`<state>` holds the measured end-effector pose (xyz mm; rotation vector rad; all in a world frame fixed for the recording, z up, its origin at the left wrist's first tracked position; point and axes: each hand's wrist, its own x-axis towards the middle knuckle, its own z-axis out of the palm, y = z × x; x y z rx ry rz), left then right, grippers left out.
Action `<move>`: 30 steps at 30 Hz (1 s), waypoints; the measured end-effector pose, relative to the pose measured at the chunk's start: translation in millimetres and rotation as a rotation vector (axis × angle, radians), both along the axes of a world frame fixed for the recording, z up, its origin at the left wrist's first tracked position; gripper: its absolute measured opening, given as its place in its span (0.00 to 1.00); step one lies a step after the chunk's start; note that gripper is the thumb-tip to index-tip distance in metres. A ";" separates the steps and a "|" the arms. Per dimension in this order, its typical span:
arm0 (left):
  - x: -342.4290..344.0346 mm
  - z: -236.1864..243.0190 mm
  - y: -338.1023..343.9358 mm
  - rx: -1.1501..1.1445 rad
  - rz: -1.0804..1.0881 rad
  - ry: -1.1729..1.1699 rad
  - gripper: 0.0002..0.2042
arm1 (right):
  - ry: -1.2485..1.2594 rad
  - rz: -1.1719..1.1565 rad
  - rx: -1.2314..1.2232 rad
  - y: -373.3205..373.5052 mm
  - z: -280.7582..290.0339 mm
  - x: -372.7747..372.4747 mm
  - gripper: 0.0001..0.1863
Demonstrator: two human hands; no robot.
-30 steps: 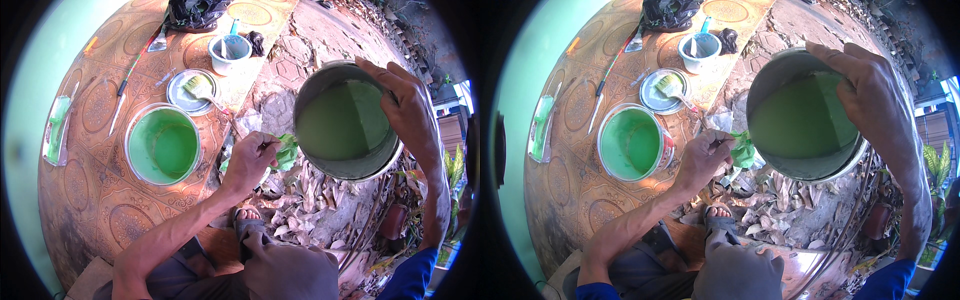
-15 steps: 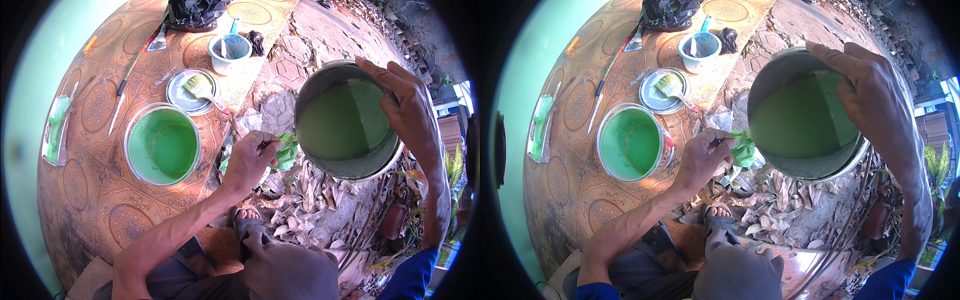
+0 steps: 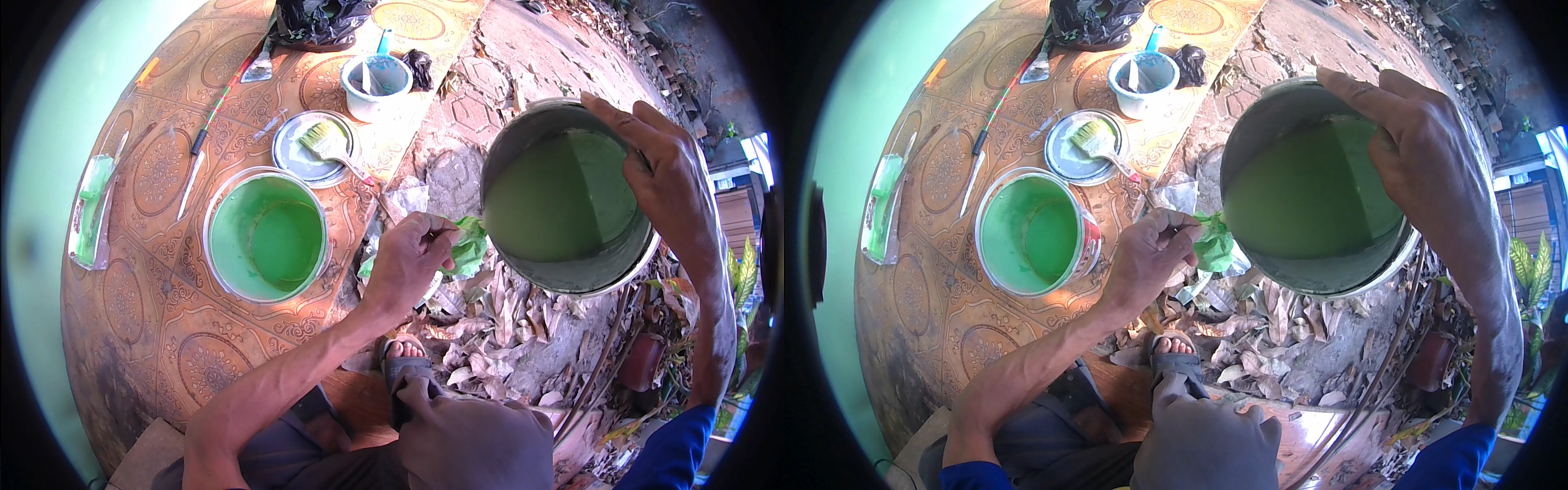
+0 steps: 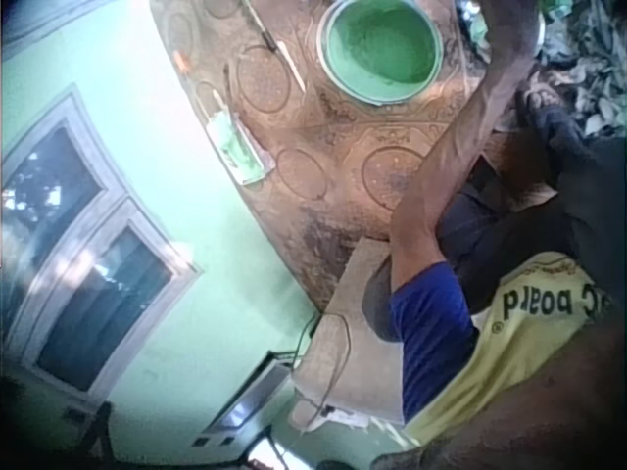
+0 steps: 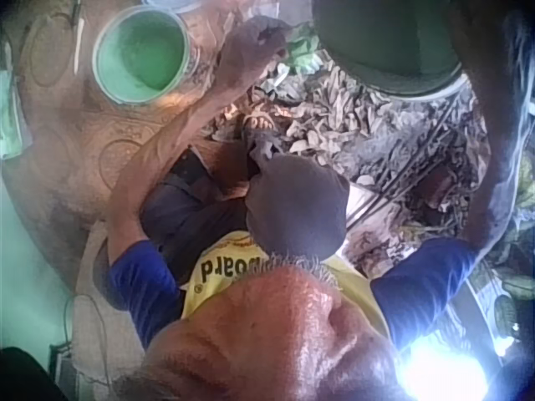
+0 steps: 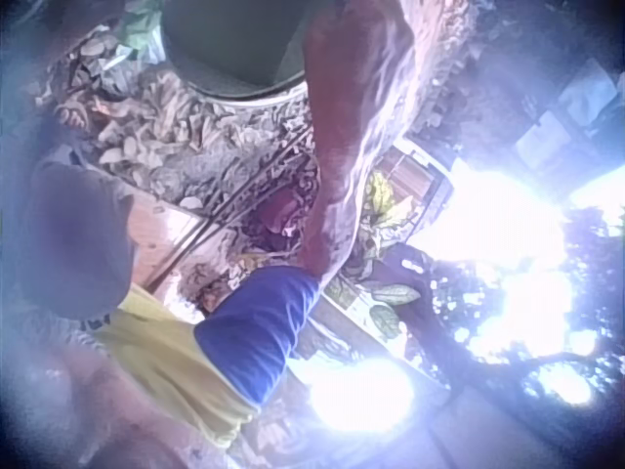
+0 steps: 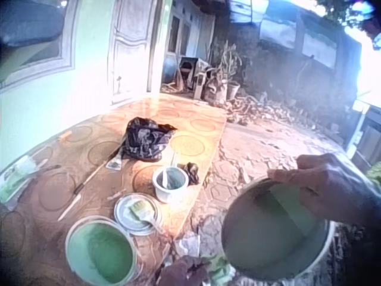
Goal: The person sits on the floor and uses a green cloth to wipe the inside of a paint bucket. They then pick up a smaller paint can and pour its contents into the larger bucket, continuing to wipe and mix the paint with the cloth.
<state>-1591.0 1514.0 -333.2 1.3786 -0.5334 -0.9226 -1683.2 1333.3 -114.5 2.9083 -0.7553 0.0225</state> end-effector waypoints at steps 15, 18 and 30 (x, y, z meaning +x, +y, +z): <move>0.3 -2.3 -0.6 -0.009 0.007 -0.034 0.13 | -0.034 0.132 -0.060 -11.2 -4.2 -2.7 0.31; 1.4 -0.4 -0.8 0.012 -0.009 -0.020 0.10 | -0.050 0.162 -0.027 -11.3 -3.4 -1.5 0.31; 1.3 -0.3 -1.1 0.008 -0.010 -0.040 0.11 | -0.086 0.257 -0.062 -17.7 -6.2 -4.3 0.31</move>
